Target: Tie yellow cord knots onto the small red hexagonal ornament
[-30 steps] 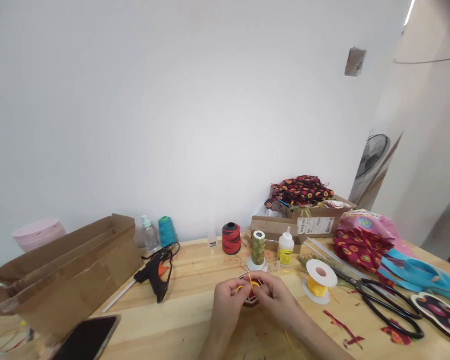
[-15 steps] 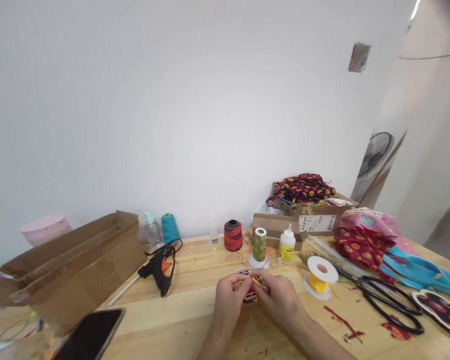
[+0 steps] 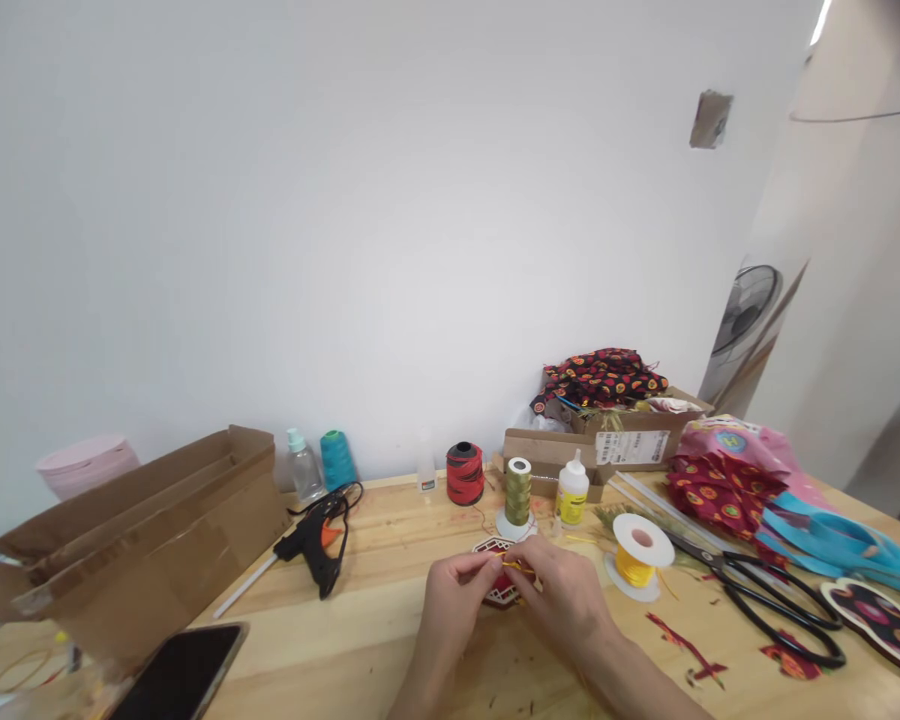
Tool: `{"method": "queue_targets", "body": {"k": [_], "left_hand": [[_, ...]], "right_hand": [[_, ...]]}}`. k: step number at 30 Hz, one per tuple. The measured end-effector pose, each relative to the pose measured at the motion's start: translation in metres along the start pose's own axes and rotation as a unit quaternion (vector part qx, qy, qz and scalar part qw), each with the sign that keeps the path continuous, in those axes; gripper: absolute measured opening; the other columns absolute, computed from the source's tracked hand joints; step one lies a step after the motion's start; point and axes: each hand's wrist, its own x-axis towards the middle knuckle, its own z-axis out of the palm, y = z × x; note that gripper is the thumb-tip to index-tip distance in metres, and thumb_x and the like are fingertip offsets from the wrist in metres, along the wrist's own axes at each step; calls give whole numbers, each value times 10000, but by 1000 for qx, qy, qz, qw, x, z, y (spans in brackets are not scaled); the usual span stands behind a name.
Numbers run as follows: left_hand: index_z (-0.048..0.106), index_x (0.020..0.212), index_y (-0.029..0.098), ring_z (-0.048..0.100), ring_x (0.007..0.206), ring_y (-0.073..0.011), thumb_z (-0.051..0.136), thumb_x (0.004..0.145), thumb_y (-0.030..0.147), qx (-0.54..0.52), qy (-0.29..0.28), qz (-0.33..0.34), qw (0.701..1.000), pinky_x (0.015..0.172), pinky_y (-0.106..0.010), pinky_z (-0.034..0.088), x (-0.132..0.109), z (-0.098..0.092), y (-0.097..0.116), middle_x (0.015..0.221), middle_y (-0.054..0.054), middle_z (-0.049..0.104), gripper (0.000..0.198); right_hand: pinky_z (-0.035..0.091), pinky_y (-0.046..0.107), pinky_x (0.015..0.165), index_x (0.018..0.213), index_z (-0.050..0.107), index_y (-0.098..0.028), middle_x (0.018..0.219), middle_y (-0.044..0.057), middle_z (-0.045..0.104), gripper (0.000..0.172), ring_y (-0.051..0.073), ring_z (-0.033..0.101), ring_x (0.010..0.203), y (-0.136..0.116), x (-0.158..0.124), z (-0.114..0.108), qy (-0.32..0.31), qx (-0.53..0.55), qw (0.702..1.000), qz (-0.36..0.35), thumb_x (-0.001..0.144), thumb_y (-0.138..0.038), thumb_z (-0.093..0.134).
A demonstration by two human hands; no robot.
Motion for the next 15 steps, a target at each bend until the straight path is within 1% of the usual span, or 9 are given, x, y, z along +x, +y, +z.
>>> {"method": "queue_targets", "body": {"k": [4,15], "left_hand": [[676,687,114,600,628,-215,605,566,266,-3,12,-6,1000,599,-308,474,1,-1,-1,671,-66,689,207],[682,643,122,605,592,-208,618,544,248,-21,25,-9,999,564,-296,483,0,0,2,632,-57,690,173]], "right_hand": [[322,189,500,748,549,-245,705,-11,581,146,118,525,598,1,1,1,-5,-17,1000,-12,755,-235,403],[318,184,504,715,550,-236,674,-8,560,148,115,514,599,2,0,3,10,-28,999,-31,757,-219,409]]}}
